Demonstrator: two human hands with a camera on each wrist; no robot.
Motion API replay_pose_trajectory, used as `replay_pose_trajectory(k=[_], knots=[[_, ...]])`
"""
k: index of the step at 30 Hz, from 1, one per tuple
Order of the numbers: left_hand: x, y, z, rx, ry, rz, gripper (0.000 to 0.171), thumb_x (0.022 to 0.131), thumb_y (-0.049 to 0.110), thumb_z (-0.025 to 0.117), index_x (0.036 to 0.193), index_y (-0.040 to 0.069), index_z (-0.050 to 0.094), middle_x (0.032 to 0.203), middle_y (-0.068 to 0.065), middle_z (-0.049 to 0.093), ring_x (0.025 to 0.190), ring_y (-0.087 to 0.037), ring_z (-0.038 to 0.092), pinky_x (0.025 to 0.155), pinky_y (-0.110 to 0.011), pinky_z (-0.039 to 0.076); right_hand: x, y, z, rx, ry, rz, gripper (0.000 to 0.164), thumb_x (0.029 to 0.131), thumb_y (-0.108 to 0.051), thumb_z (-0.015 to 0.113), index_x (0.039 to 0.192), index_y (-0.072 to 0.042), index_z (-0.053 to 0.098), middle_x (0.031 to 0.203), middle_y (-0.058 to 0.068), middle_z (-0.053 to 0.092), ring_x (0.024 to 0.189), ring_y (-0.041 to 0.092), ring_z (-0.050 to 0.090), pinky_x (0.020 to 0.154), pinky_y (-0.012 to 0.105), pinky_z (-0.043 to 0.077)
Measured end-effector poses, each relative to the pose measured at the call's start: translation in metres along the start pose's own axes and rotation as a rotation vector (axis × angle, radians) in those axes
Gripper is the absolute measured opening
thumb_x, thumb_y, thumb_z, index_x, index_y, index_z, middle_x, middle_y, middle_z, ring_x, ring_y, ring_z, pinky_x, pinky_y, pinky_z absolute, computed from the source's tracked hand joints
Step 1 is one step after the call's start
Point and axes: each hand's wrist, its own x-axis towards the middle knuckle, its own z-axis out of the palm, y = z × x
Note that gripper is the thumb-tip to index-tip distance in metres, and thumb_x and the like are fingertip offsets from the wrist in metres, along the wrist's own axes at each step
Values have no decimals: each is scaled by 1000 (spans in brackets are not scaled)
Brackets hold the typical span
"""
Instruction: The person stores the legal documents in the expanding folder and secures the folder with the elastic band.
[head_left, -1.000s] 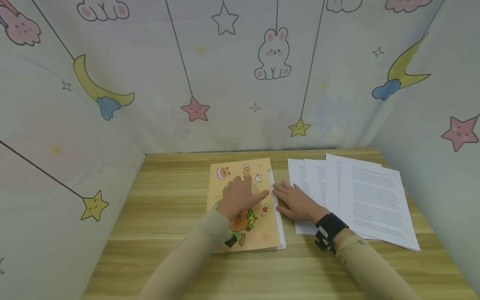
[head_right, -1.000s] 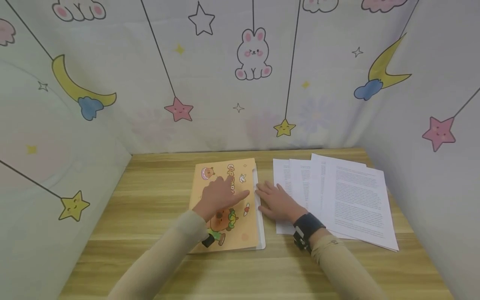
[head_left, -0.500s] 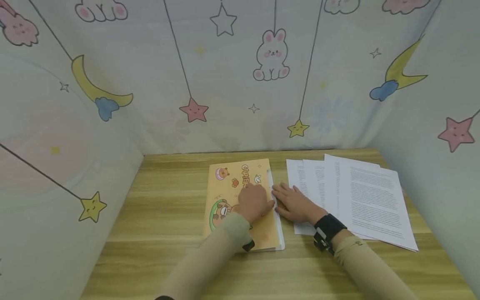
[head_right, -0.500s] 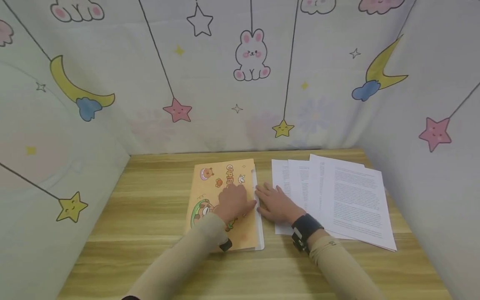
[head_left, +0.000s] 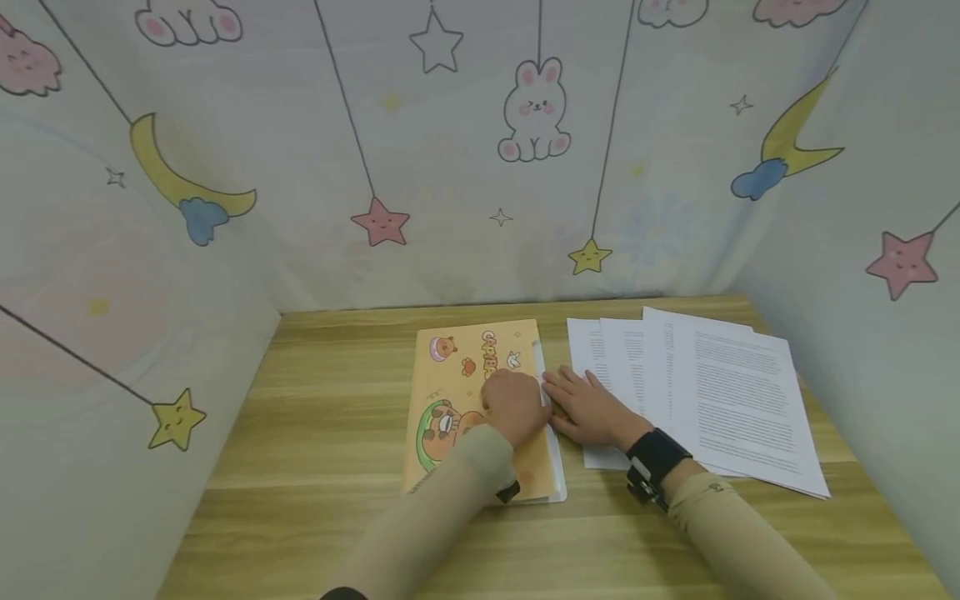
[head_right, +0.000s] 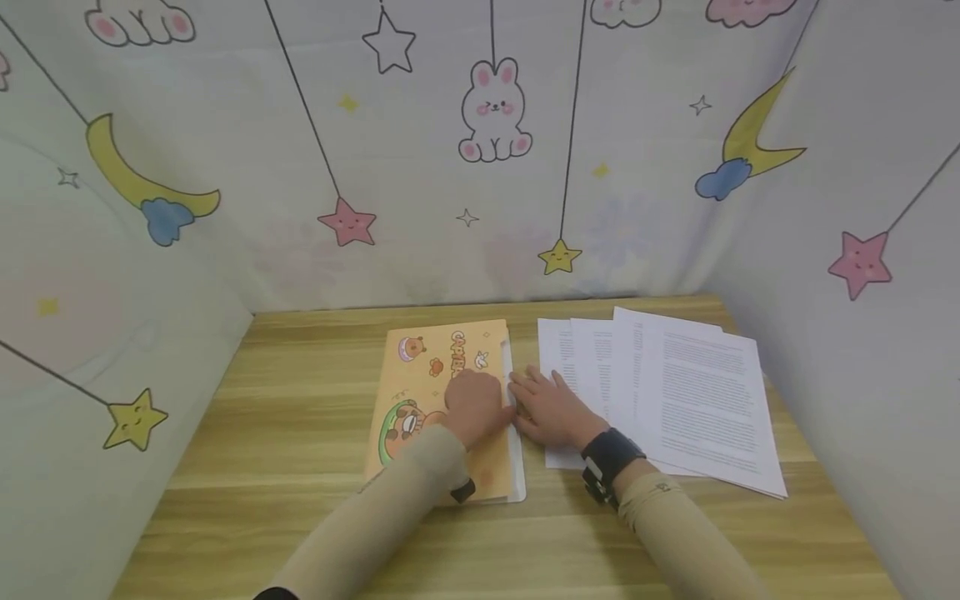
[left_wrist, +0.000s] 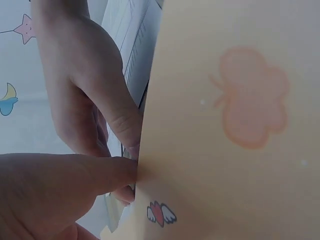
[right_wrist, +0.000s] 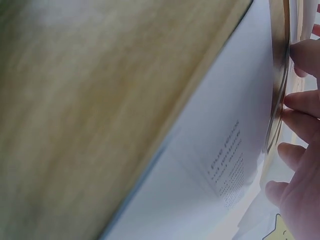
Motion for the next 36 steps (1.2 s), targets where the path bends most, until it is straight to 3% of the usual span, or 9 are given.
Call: replay_pose_trajectory(k=[7, 13, 18, 26, 31, 36], knots=[[2, 5, -7, -39, -42, -33, 43, 100, 45, 59, 96, 8, 79, 84, -13, 71, 73, -26, 62, 54, -39, 53, -3, -1, -1, -11, 3, -8, 64, 107, -41, 56, 159, -6, 45, 166, 13, 40, 155, 46, 28, 117, 73, 26], [2, 2, -20, -199, -96, -5, 30, 96, 35, 66, 97, 8, 80, 91, -10, 74, 81, -23, 66, 55, -37, 54, -4, -2, -3, -22, 13, -24, 64, 107, -39, 58, 158, -3, 45, 166, 15, 40, 153, 48, 31, 115, 74, 28], [4, 0, -23, -268, -79, 37, 21, 91, 28, 72, 90, 7, 77, 83, -7, 70, 74, -21, 63, 65, -37, 57, -5, -2, -3, -20, 6, -25, 63, 107, -37, 57, 158, -2, 45, 167, 14, 39, 153, 47, 31, 114, 75, 28], [10, -3, -29, -318, -78, 68, 15, 91, 22, 73, 88, 7, 74, 88, -6, 70, 79, -21, 61, 73, -35, 56, -4, -1, -1, -9, -15, -15, 64, 107, -36, 56, 159, -1, 42, 169, 15, 35, 155, 46, 28, 116, 74, 25], [5, -9, -38, -466, -128, 43, 16, 97, 19, 68, 97, 4, 73, 90, -8, 67, 78, -23, 59, 67, -33, 50, -4, -1, 0, -13, -18, -18, 64, 107, -37, 56, 160, -3, 41, 169, 15, 35, 155, 46, 27, 116, 74, 25], [6, -15, -36, -572, -130, 22, 24, 101, 26, 67, 103, 2, 71, 93, -10, 66, 77, -24, 61, 65, -33, 49, -3, -2, -2, -11, -25, -15, 62, 107, -38, 56, 159, -6, 44, 169, 15, 35, 155, 46, 27, 116, 74, 25]])
